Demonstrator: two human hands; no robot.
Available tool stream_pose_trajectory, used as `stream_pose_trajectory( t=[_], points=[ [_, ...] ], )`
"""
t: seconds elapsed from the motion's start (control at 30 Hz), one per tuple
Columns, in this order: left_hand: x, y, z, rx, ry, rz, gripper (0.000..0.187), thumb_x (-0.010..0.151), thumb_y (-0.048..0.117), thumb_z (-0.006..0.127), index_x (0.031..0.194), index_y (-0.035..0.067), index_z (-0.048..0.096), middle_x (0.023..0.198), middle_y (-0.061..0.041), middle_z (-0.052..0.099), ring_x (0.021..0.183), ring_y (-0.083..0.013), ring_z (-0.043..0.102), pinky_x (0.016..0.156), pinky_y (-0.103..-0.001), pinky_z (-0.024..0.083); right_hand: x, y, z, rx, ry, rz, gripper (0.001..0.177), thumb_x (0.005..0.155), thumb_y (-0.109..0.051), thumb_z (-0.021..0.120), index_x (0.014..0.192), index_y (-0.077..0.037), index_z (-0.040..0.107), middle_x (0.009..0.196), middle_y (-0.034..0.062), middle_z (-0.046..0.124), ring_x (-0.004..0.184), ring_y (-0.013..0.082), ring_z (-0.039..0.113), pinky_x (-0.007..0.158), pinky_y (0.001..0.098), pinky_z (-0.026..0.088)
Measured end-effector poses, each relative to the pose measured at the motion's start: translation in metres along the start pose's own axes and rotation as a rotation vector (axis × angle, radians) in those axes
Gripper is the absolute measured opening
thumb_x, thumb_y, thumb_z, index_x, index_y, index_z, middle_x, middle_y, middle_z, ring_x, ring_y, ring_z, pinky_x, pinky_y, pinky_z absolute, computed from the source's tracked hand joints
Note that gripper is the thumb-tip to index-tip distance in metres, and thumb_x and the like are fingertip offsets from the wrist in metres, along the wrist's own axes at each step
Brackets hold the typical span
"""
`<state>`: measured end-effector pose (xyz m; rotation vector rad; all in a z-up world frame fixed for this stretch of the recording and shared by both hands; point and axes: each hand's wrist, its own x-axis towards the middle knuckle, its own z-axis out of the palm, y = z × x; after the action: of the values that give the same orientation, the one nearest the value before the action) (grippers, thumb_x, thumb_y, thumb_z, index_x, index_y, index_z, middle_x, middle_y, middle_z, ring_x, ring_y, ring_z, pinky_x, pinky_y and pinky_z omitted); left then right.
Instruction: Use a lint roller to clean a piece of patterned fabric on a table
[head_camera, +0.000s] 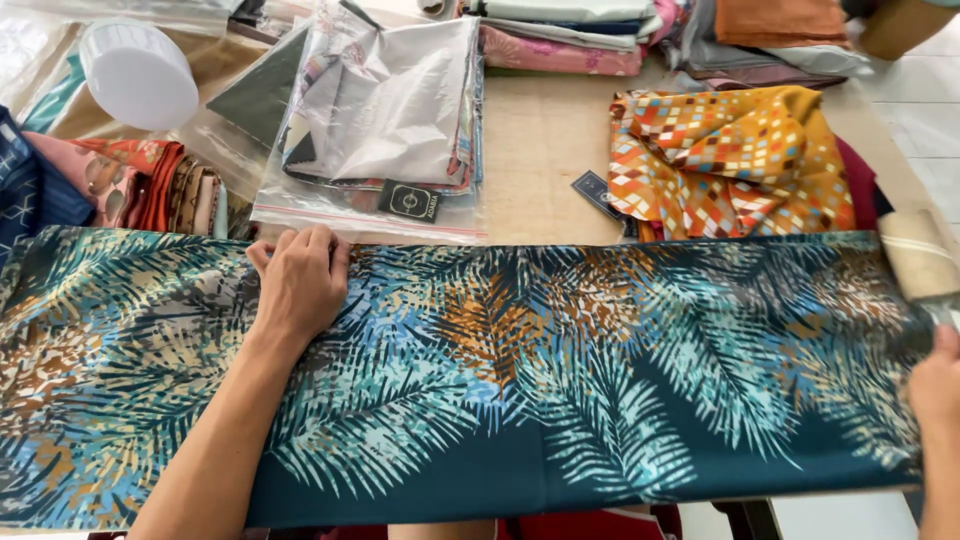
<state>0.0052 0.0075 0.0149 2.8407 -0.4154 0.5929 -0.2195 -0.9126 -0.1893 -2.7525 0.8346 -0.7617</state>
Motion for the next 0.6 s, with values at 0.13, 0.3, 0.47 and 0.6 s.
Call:
stream_pose_trajectory(
  t=[0.13,0.3,0.47,0.6],
  points=[
    [0.000,0.001,-0.002,-0.010,0.011,-0.001,0.024,0.105,0.027,0.053,0.088,0.012,0.061,0.090,-0.007,0.069,0.091,-0.0330,0.061,0.084,-0.047,0.029,-0.031,-0.141,-0.096,0.216,0.246,-0.304,0.033,0.123,0.006,0.056,0.147,0.029,0.057,0.132,0.0487,0.062,0.118,0.0623,0.058,0.103,0.0591,0.043],
    [0.000,0.003,-0.003,-0.041,-0.028,-0.047,0.028,0.106,0.031,0.051,0.090,0.011,0.063,0.095,-0.008,0.071,0.095,-0.0326,0.064,0.086,-0.047,0.029,-0.094,-0.243,-0.171,-0.182,0.077,-0.265,0.037,0.118,-0.031,0.056,0.140,-0.006,0.072,0.125,0.0184,0.076,0.096,0.0434,0.072,0.075,0.0542,0.055],
    [-0.001,0.001,-0.003,-0.026,-0.021,-0.041,0.026,0.106,0.031,0.051,0.092,0.012,0.061,0.093,-0.013,0.072,0.095,-0.0330,0.063,0.086,-0.046,0.028,-0.143,-0.280,-0.196,-0.165,-0.093,-0.196,0.034,0.107,-0.035,0.056,0.134,-0.018,0.068,0.122,0.0096,0.074,0.093,0.0437,0.072,0.075,0.0564,0.055],
    [-0.004,-0.002,0.001,-0.006,0.036,-0.011,0.025,0.107,0.029,0.052,0.091,0.011,0.061,0.092,-0.014,0.072,0.094,-0.0335,0.065,0.083,-0.045,0.027,-0.140,-0.256,-0.204,-0.180,-0.102,-0.051,0.034,0.110,-0.032,0.056,0.136,-0.014,0.068,0.122,0.0185,0.073,0.100,0.0491,0.070,0.083,0.0598,0.054]
  ],
)
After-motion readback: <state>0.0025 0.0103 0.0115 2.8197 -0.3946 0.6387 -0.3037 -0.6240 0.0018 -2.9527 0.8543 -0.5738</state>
